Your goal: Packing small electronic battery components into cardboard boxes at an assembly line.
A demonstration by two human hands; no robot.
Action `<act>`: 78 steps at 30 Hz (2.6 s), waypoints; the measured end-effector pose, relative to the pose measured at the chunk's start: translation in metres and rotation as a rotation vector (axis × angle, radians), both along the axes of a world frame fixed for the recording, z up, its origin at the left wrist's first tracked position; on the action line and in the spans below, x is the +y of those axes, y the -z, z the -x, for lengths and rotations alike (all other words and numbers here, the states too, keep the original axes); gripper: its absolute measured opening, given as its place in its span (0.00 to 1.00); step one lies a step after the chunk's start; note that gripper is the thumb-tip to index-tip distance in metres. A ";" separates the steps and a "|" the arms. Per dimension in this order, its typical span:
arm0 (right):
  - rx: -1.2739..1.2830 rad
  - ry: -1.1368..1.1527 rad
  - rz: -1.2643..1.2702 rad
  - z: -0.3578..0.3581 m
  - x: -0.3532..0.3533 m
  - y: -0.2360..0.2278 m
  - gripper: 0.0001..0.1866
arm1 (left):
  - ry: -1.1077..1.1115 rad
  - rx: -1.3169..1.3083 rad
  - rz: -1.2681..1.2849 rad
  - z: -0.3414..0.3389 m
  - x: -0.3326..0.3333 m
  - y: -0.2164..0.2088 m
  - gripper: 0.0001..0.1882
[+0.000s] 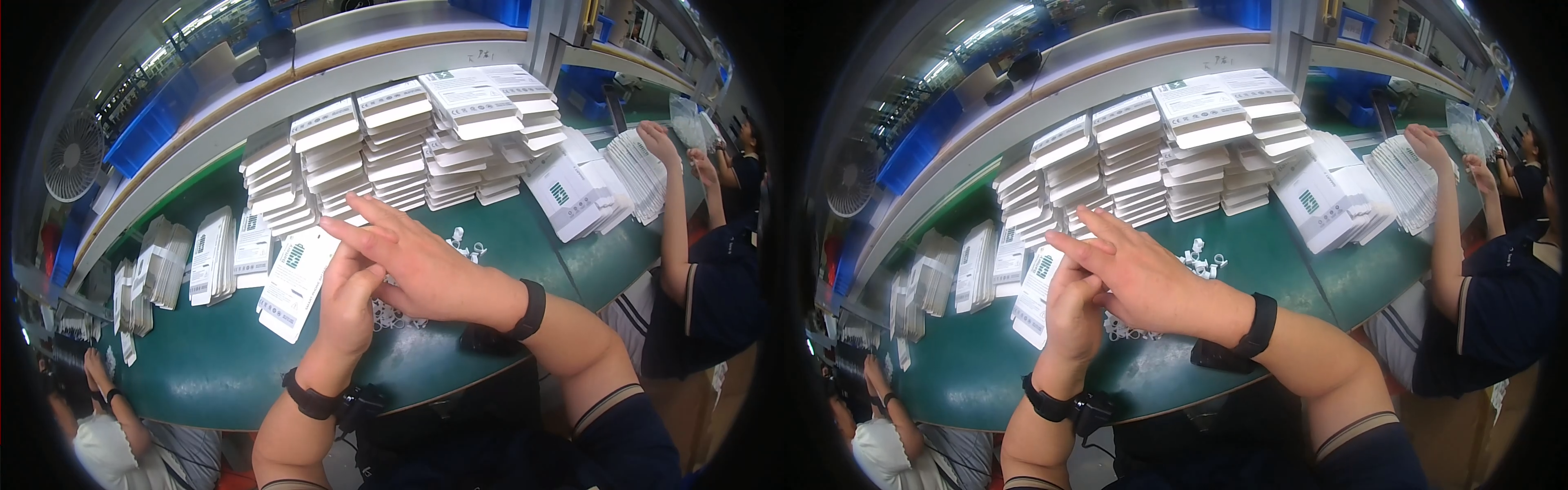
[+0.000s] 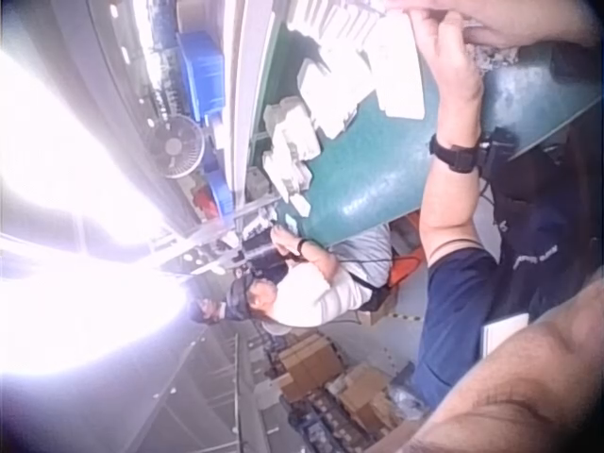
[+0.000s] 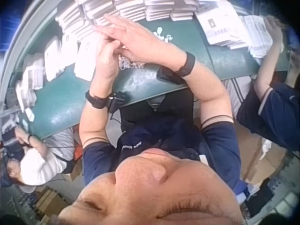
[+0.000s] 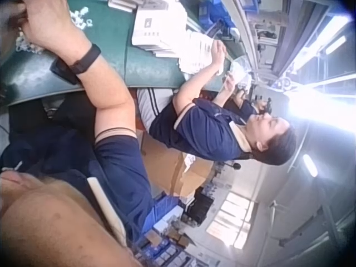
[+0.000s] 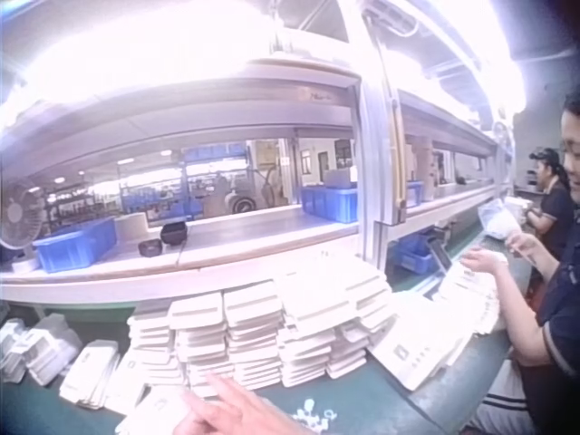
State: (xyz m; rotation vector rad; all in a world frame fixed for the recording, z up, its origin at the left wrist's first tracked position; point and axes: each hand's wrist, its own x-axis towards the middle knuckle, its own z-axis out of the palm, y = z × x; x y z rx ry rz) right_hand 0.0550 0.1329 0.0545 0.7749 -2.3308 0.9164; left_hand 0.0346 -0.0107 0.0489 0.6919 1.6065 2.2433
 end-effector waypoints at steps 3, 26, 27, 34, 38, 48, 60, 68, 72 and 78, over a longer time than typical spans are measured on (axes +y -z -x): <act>-0.072 -0.009 -0.012 0.000 0.005 0.000 0.46 | 0.123 -0.125 -0.059 0.002 0.001 -0.002 0.20; -0.163 -0.103 0.008 0.001 0.004 0.004 0.42 | 0.045 -0.103 0.001 0.004 0.001 0.008 0.18; -0.163 -0.105 0.008 0.000 0.004 0.003 0.42 | 0.004 -0.042 0.041 0.003 0.001 0.009 0.18; -0.219 -0.055 0.111 0.000 0.023 -0.017 0.37 | -0.015 0.033 -0.032 0.002 0.010 0.000 0.14; -0.022 0.054 0.146 0.004 0.038 -0.028 0.28 | -0.042 0.017 0.037 0.017 -0.002 0.003 0.12; -0.348 -0.174 0.276 0.001 0.042 -0.030 0.09 | 0.151 -0.136 0.012 0.015 -0.005 0.001 0.11; -0.665 -0.368 0.478 0.002 0.043 -0.033 0.06 | 0.325 -0.138 -0.018 0.017 -0.009 -0.002 0.11; -0.763 -0.424 0.553 0.000 0.045 -0.033 0.07 | 0.382 -0.173 -0.081 0.017 -0.006 -0.001 0.10; -0.764 -0.451 0.594 0.007 0.043 -0.017 0.08 | 0.373 -0.186 -0.089 0.018 -0.006 0.006 0.11; -0.809 -0.384 0.608 0.015 0.043 -0.004 0.09 | 0.270 -0.193 -0.041 0.015 -0.001 0.008 0.11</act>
